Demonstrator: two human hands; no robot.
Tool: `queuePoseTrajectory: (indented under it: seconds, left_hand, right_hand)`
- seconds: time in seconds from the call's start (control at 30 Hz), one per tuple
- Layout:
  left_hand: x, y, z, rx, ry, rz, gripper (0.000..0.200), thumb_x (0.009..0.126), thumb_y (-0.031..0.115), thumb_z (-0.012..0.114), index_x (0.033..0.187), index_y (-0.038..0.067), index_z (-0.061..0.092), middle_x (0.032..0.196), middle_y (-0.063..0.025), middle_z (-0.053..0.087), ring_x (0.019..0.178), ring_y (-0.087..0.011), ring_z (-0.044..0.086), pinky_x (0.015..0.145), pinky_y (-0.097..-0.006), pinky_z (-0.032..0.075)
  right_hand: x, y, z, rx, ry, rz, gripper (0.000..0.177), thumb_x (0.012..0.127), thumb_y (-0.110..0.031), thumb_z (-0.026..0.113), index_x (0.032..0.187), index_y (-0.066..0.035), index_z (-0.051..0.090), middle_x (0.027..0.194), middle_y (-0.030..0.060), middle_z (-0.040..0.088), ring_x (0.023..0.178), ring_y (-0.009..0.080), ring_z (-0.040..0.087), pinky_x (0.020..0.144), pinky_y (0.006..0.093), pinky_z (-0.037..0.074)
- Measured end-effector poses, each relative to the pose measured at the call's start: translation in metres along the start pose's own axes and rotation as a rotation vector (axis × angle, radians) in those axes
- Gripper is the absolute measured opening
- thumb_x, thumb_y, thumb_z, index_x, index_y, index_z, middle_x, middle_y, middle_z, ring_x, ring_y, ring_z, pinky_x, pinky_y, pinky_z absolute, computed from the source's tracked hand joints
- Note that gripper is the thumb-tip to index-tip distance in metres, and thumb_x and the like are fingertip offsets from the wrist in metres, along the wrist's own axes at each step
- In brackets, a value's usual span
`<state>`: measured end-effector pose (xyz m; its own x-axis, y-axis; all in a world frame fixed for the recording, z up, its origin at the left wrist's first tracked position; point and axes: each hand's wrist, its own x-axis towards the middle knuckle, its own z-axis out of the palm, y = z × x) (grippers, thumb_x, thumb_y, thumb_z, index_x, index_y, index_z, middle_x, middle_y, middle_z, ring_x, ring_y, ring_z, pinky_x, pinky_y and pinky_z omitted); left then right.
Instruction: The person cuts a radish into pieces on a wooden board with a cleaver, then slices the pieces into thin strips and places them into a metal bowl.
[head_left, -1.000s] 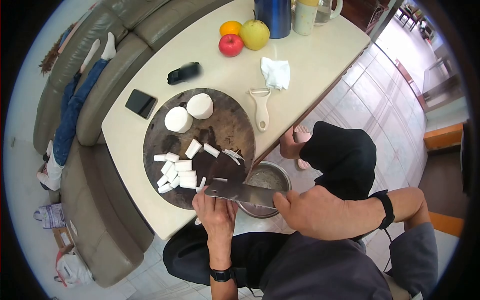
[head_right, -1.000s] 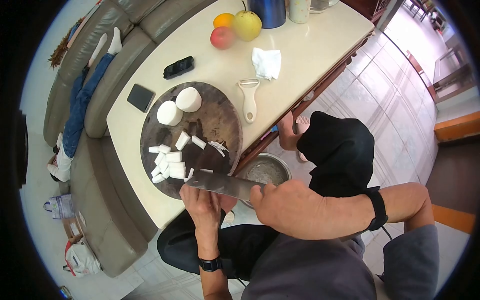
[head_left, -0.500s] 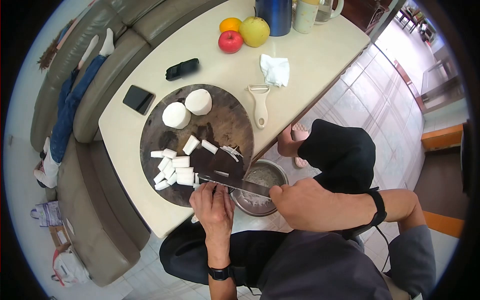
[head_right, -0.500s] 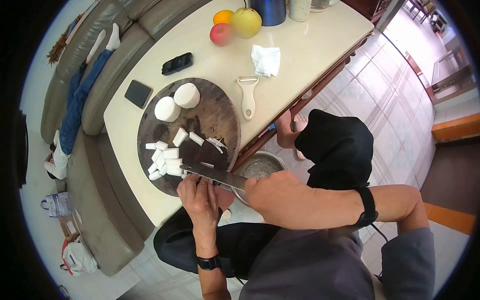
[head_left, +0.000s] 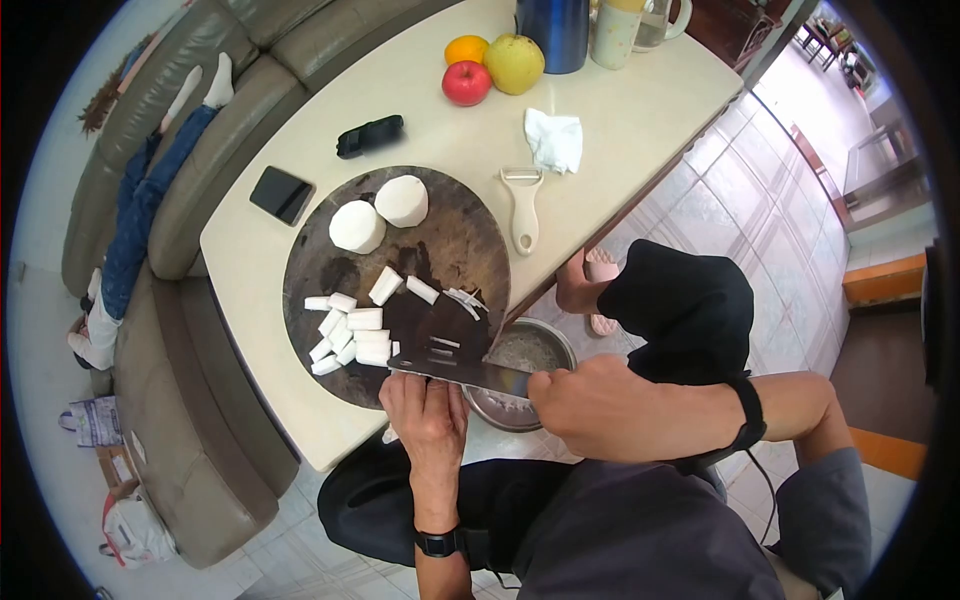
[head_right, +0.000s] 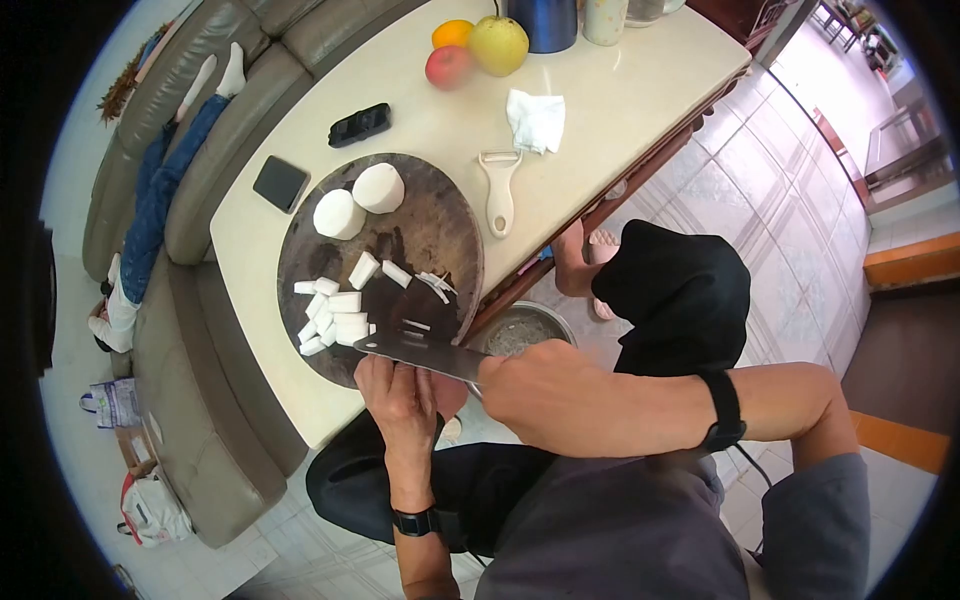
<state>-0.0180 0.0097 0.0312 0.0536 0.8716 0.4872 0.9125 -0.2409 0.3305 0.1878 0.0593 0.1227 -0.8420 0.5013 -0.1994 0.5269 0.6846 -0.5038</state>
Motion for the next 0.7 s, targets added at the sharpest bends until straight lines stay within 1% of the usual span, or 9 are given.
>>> queuePoseTrajectory:
  seconds: [0.13, 0.2, 0.27, 0.3, 0.37, 0.43, 0.5, 0.63, 0.7]
  left_hand:
    - [0.002, -0.001, -0.001, -0.009, 0.025, 0.0, 0.02, 0.07, 0.0, 0.07, 0.089, -0.003, 0.065, 0.095, -0.0138, 0.06, 0.091, -0.0325, 0.056, 0.082, -0.0433, 0.041]
    - [0.002, 0.0, -0.002, -0.03, 0.033, 0.001, 0.02, 0.072, 0.001, 0.069, 0.091, -0.002, 0.065, 0.098, -0.0137, 0.061, 0.091, -0.0324, 0.056, 0.081, -0.0416, 0.042]
    - [0.003, -0.003, -0.004, 0.0, 0.118, -0.112, 0.018, 0.075, 0.003, 0.069, 0.092, -0.001, 0.065, 0.096, -0.0118, 0.062, 0.089, -0.0298, 0.057, 0.082, -0.0402, 0.042]
    - [0.004, -0.006, -0.006, 0.002, 0.12, -0.11, 0.018, 0.075, 0.003, 0.069, 0.092, -0.001, 0.065, 0.096, -0.0118, 0.062, 0.089, -0.0298, 0.057, 0.082, -0.0402, 0.042]
    - [0.006, -0.012, -0.01, 0.115, 0.081, -0.211, 0.02, 0.076, 0.004, 0.068, 0.095, 0.0, 0.065, 0.096, -0.0107, 0.063, 0.091, -0.0283, 0.057, 0.082, -0.0387, 0.041]
    - [0.008, -0.01, -0.011, 0.128, 0.057, -0.235, 0.021, 0.076, 0.005, 0.068, 0.096, 0.0, 0.065, 0.098, -0.0102, 0.063, 0.093, -0.0278, 0.057, 0.083, -0.039, 0.041]
    - [0.011, -0.008, -0.009, 0.135, 0.033, -0.262, 0.022, 0.077, 0.006, 0.067, 0.097, 0.0, 0.065, 0.1, -0.0097, 0.063, 0.095, -0.0273, 0.057, 0.083, -0.0393, 0.04]
    - [0.014, -0.007, -0.003, 0.236, 0.061, -0.214, 0.023, 0.076, 0.004, 0.066, 0.099, 0.002, 0.065, 0.099, -0.0084, 0.064, 0.093, -0.0265, 0.057, 0.083, -0.0392, 0.039]
    - [0.017, -0.006, -0.003, 0.256, 0.067, -0.202, 0.022, 0.076, 0.003, 0.066, 0.098, 0.003, 0.065, 0.098, -0.0079, 0.064, 0.093, -0.0262, 0.057, 0.082, -0.0384, 0.04]
  right_hand:
    - [-0.002, 0.005, -0.001, 0.059, -0.031, 0.07, 0.022, 0.069, -0.003, 0.059, 0.085, 0.008, 0.047, 0.063, 0.0201, 0.058, 0.055, 0.0377, 0.06, 0.049, 0.0441, 0.047]
    - [-0.008, 0.007, -0.008, 0.113, -0.039, 0.173, 0.021, 0.069, -0.003, 0.061, 0.084, 0.008, 0.051, 0.065, 0.0246, 0.06, 0.062, 0.0418, 0.063, 0.056, 0.0481, 0.048]
    - [-0.012, 0.01, -0.012, 0.136, -0.028, 0.165, 0.021, 0.069, -0.003, 0.06, 0.083, 0.008, 0.051, 0.065, 0.0251, 0.06, 0.063, 0.0424, 0.063, 0.056, 0.0481, 0.049]
    - [-0.014, 0.01, -0.013, 0.163, -0.021, 0.158, 0.02, 0.069, -0.004, 0.06, 0.083, 0.008, 0.05, 0.065, 0.0256, 0.06, 0.064, 0.043, 0.062, 0.056, 0.0482, 0.049]
    - [-0.016, 0.008, -0.014, 0.166, -0.033, 0.154, 0.02, 0.07, -0.004, 0.06, 0.082, 0.007, 0.05, 0.065, 0.0258, 0.06, 0.064, 0.043, 0.062, 0.056, 0.0481, 0.049]
    - [-0.018, 0.007, -0.011, 0.165, -0.044, 0.152, 0.019, 0.07, -0.004, 0.059, 0.082, 0.007, 0.05, 0.065, 0.0259, 0.06, 0.064, 0.043, 0.062, 0.057, 0.048, 0.049]
    - [-0.02, 0.009, -0.002, 0.174, 0.069, 0.057, 0.015, 0.074, -0.004, 0.056, 0.079, 0.005, 0.045, 0.051, 0.0195, 0.051, 0.049, 0.0406, 0.055, 0.046, 0.0477, 0.043]
    - [-0.019, 0.013, -0.001, 0.157, 0.062, 0.062, 0.015, 0.075, -0.005, 0.056, 0.08, 0.005, 0.047, 0.051, 0.0188, 0.051, 0.05, 0.0401, 0.055, 0.046, 0.0465, 0.043]
    - [-0.016, 0.017, -0.004, 0.107, 0.092, 0.128, 0.015, 0.075, -0.006, 0.058, 0.081, 0.004, 0.048, 0.052, 0.0178, 0.051, 0.051, 0.0393, 0.056, 0.048, 0.0453, 0.044]
